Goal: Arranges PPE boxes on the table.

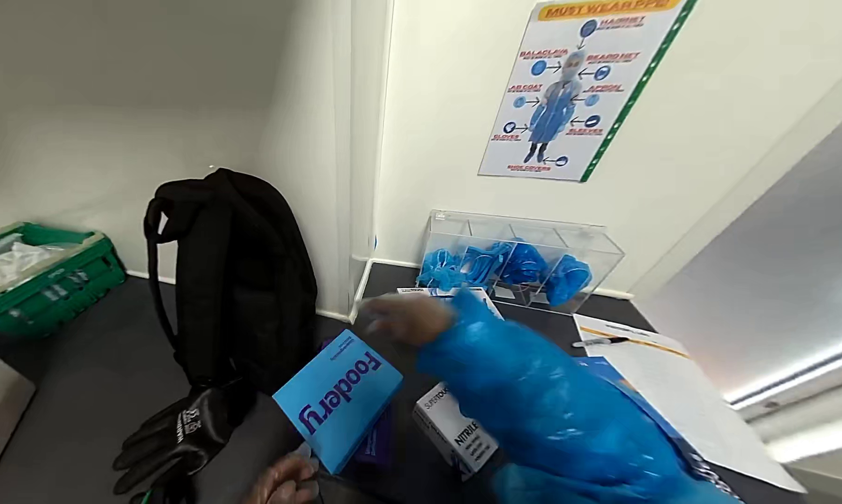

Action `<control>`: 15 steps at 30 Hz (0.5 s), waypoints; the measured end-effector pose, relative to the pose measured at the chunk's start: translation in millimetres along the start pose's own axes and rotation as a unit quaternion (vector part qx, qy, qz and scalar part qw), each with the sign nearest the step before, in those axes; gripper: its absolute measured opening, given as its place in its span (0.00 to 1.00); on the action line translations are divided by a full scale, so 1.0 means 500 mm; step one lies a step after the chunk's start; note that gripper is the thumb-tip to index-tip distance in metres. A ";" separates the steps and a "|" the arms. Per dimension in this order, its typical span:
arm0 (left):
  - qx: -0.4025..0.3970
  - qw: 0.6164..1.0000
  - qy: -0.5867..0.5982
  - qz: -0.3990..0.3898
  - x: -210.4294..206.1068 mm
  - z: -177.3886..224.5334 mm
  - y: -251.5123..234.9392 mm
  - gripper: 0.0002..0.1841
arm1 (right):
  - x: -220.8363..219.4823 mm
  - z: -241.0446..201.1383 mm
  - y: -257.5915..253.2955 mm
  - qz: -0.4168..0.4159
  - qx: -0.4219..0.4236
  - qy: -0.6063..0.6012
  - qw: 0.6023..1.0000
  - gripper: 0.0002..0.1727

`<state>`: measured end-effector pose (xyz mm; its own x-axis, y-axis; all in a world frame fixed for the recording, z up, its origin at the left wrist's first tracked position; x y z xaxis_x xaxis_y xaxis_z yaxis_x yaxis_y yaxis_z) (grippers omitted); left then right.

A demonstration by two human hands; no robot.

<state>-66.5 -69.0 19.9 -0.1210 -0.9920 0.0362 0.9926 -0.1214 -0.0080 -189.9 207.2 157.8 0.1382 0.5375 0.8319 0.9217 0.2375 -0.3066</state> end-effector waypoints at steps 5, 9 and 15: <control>-0.022 0.981 -0.144 -0.128 -0.138 0.090 -0.171 0.23 | 0.115 0.488 0.089 0.024 -0.350 0.104 0.931 0.27; -0.007 0.957 -0.226 -0.182 -0.305 0.161 -0.334 0.23 | 0.066 0.640 0.155 0.014 -0.489 0.109 0.865 0.35; 0.052 0.926 -0.339 -0.156 -0.504 0.076 -0.540 0.37 | -0.024 0.735 0.131 0.030 -0.524 -0.017 0.851 0.35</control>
<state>-303.5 215.0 50.8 -0.4013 -0.6544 0.6408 0.9108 -0.3590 0.2038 -264.4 513.5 -42.2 0.2018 0.5500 0.8104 0.7332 -0.6334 0.2473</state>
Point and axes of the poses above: each hand's wrist, its own y-axis away from the middle knuckle, its own x-axis out of the back of the hand, z = x × y, the point moved 4 cm from there along -y, towards the middle knuckle, and after that the axes turned 14 degrees about z, right-handed, at the moved point
